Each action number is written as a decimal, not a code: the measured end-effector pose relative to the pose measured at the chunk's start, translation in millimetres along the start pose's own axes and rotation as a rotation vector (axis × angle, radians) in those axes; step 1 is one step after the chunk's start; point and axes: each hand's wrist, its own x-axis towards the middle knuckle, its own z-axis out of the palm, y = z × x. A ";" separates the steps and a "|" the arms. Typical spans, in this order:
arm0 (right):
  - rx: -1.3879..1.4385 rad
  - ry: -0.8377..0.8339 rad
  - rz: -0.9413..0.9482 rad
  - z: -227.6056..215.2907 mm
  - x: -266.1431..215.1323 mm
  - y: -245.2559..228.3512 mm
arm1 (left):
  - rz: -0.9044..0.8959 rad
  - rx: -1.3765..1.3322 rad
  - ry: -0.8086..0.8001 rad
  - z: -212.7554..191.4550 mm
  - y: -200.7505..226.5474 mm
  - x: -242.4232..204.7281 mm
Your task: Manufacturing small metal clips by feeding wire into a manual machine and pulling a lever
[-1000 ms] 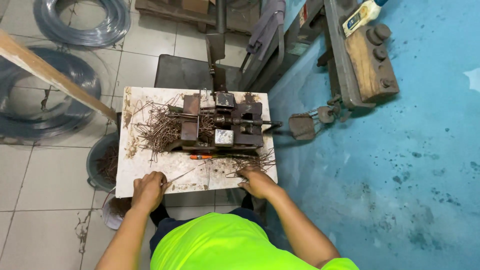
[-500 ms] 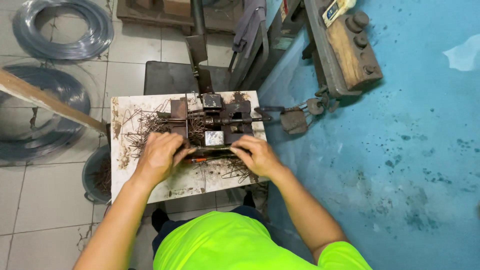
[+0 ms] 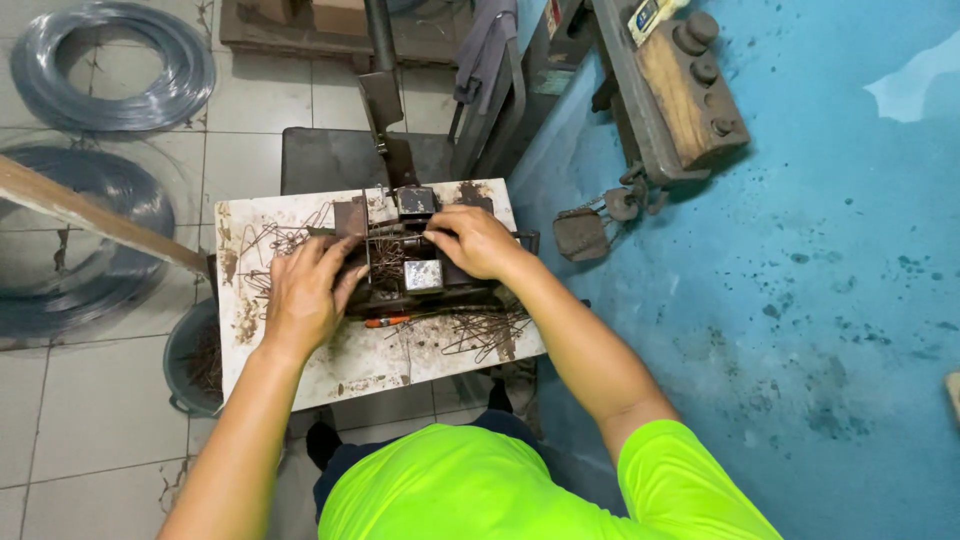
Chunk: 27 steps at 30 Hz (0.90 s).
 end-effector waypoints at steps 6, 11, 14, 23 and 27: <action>-0.017 -0.129 0.012 -0.8 10.5 -5.9 | -0.021 0.196 -0.171 6.2 10.2 1.2; -0.031 -0.165 0.053 2.5 13.2 -4.7 | -0.082 0.259 -0.317 1.4 21.9 13.4; -0.045 -0.155 0.077 17.0 3.8 2.0 | -0.124 0.297 -0.418 3.8 28.7 16.3; -0.545 0.089 -0.002 118.8 -37.5 -13.1 | -0.261 0.201 -0.591 30.7 8.3 42.8; -0.418 0.126 -0.036 166.7 -59.4 -27.9 | -0.285 0.182 -0.567 18.1 29.9 44.8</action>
